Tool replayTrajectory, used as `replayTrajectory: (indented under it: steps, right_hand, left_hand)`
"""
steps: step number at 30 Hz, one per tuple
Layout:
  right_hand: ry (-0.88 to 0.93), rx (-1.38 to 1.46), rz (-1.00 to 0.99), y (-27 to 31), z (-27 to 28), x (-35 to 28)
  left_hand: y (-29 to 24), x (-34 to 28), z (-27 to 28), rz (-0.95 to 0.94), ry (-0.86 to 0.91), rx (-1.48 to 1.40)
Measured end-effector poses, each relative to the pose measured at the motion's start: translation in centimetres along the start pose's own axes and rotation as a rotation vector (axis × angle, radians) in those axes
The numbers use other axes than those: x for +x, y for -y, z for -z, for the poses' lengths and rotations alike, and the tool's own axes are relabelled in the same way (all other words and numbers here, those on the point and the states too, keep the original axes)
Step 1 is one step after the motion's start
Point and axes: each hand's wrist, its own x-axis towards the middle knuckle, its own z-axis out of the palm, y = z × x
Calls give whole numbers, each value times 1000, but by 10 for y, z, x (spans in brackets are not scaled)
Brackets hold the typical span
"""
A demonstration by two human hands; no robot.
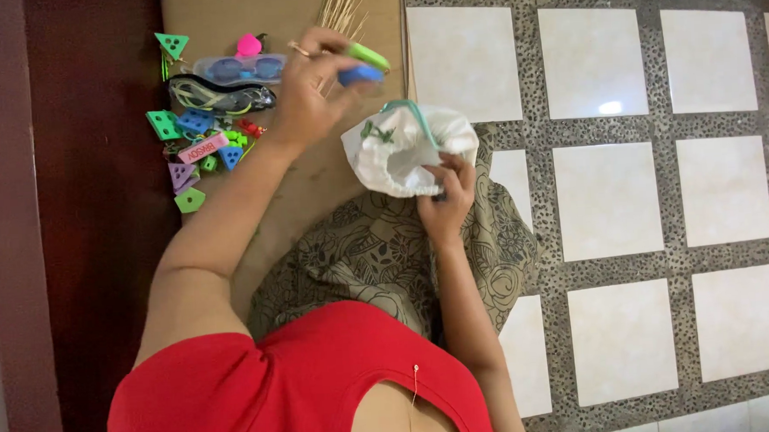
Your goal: The person sits on the floor and places small colorful plastic toy pieces, goggles, and scissors from a wooden bench into a white drawstring bag, then ties the bag closed. They then stand and sweep the bench surface with a small whisk broom.
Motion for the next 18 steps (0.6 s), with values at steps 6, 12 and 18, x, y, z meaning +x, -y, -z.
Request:
replayTrajectory:
  steps: [6, 12, 18]
  right_hand:
    - [45, 55, 30, 30, 6, 24]
    - [77, 4, 69, 29, 19, 7]
    - [110, -57, 131, 37, 28, 8]
  left_hand:
    - [-55, 6, -24, -223, 591, 196]
    - [-16, -30, -74, -330, 649, 517]
    - [-21, -41, -71, -363, 599, 560]
